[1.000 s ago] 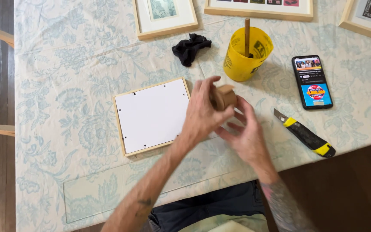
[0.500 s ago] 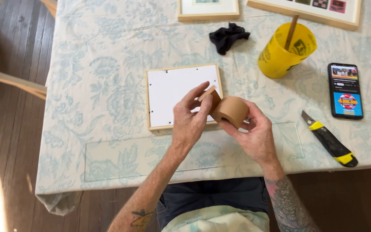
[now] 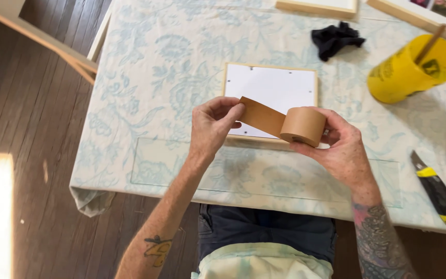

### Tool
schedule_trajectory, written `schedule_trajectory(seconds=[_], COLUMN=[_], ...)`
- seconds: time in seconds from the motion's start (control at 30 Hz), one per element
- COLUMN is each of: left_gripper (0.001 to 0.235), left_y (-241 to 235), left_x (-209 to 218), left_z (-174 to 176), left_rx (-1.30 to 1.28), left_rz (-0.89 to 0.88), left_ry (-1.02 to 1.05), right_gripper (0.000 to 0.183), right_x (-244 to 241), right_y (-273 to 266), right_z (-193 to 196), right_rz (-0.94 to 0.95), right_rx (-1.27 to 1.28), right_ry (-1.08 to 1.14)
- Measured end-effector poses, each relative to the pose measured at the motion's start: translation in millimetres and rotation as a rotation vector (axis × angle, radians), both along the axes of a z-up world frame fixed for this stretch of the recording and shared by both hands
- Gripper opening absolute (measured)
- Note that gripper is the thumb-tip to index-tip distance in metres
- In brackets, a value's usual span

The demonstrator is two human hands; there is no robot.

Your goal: Sealing the back of a picture frame using gummed paper tape, a utility knife, and a foam brush to apply water.

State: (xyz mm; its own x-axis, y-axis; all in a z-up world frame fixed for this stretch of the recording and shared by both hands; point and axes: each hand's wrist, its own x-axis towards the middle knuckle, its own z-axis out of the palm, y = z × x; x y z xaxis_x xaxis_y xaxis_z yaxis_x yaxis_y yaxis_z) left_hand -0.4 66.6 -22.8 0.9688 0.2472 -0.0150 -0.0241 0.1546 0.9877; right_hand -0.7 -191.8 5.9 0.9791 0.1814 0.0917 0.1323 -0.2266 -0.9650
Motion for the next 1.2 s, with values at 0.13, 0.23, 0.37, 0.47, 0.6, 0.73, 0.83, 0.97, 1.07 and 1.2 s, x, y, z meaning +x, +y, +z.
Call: schedule_trajectory(seconds=[0.13, 0.23, 0.37, 0.47, 0.6, 0.73, 0.83, 0.97, 1.07, 1.2], left_gripper=[0.020, 0.016, 0.012, 0.023, 0.015, 0.005, 0.005, 0.007, 0.009, 0.009], left_y=[29.3, 41.8, 53.1, 54.0, 53.9, 48.7, 49.8, 54.7, 59.6, 61.7], left_x=[0.4, -3.5, -7.6, -8.8, -8.0, -11.3, -11.7, -14.1, -14.5, -15.0], left_z=[-4.4, 3.2, -5.6, -15.1, -29.5, -32.5, -32.9, -30.3, -28.6, -28.2], left_rx=[0.080, 0.231, 0.362, 0.520, 0.711, 0.959, 1.016, 1.062, 1.071, 1.097], left_rz=[-0.046, -0.107, -0.190, -0.252, -0.308, -0.259, -0.212, -0.175, -0.221, -0.220], left_ry=[0.041, 0.084, 0.038, -0.006, -0.143, -0.259, -0.319, -0.364, -0.376, -0.400], right_gripper=[0.075, 0.068, 0.066, 0.067, 0.068, 0.068, 0.067, 0.067, 0.066, 0.064], right_x=[9.0, 13.8, 23.0, 24.3, 26.2, 25.6, 26.1, 26.4, 25.9, 25.0], right_y=[27.9, 36.7, 32.7, 36.8, 37.4, 39.6, 41.3, 40.4, 41.3, 45.0], right_z=[10.0, 16.9, 6.4, 11.6, 10.9, 11.6, 11.2, 8.6, 8.5, 9.5], right_rz=[0.083, 0.154, 0.171, 0.177, 0.146, 0.125, 0.128, 0.138, 0.119, 0.168], right_rx=[-0.174, -0.305, -0.371, -0.400, -0.450, -0.492, -0.498, -0.494, -0.503, -0.486], right_ry=[-0.062, -0.043, 0.116, 0.176, 0.226, 0.270, 0.259, 0.241, 0.245, 0.202])
